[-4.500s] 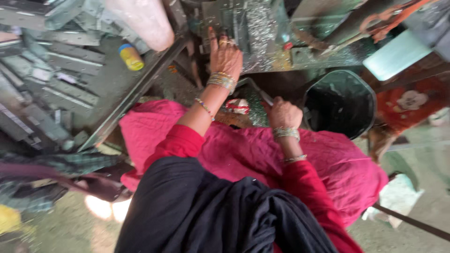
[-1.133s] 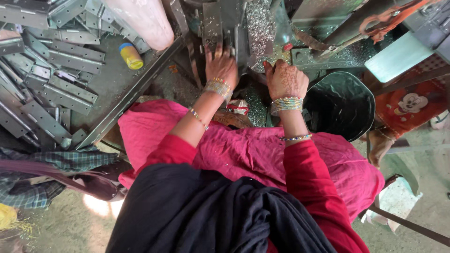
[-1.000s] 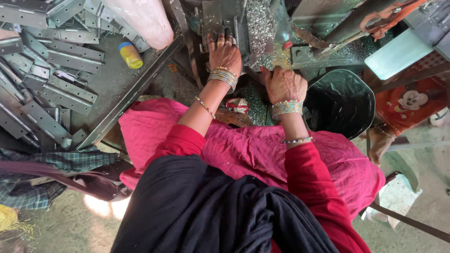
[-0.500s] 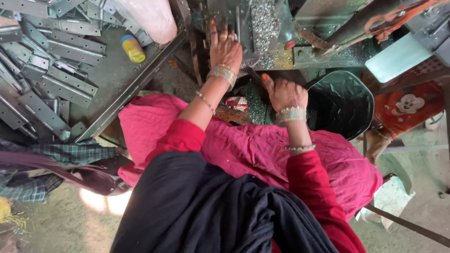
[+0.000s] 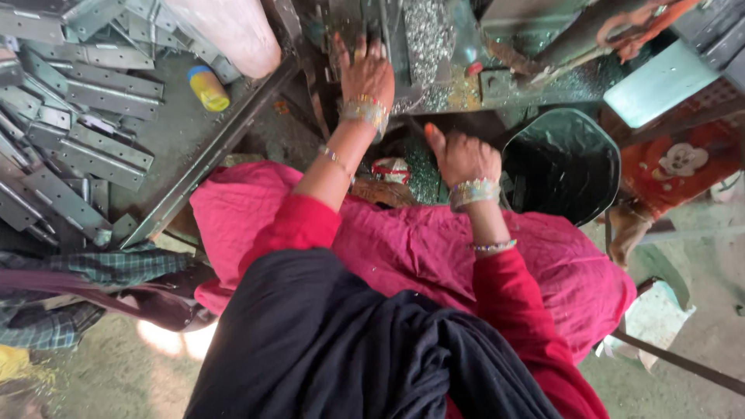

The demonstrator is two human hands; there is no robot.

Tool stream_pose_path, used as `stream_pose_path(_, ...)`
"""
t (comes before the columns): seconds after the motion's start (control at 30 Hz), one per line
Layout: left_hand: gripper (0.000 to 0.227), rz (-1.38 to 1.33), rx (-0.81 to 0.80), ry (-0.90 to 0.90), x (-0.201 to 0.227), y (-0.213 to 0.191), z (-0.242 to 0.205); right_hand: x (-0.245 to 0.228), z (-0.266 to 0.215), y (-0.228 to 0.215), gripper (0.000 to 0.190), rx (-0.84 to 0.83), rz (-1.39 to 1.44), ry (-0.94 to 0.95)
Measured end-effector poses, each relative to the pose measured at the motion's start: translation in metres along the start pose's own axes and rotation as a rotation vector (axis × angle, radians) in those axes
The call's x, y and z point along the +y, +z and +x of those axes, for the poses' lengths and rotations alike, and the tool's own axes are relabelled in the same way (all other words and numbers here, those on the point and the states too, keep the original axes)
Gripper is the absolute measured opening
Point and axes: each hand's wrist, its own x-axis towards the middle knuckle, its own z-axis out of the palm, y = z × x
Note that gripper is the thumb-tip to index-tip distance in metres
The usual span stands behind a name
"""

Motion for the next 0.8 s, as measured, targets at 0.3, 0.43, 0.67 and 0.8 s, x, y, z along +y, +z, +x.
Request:
stream_pose_path(0.3,0.031,-0.107,0.035,-0.043,-0.014,0.02,0.019,0.001,-0.028,0.018,0.07,-0.212,0.055,0.177)
stream_pose_path(0.43,0.03,0.173,0.071,-0.045,-0.025,0.009,0.039,-0.009,-0.008,-0.017,0.069,-0.141,0.09,0.045)
stream_pose_path(0.67,0.025,0.146,0.146,-0.114,-0.015,0.023,0.063,0.0,-0.009,0.0,0.074,-0.225,0.07,0.108)
stream_pose_path(0.8,0.024,0.298,0.384,-0.153,-0.022,0.026,0.083,0.018,-0.009,0.042,0.075,-0.307,0.096,0.157)
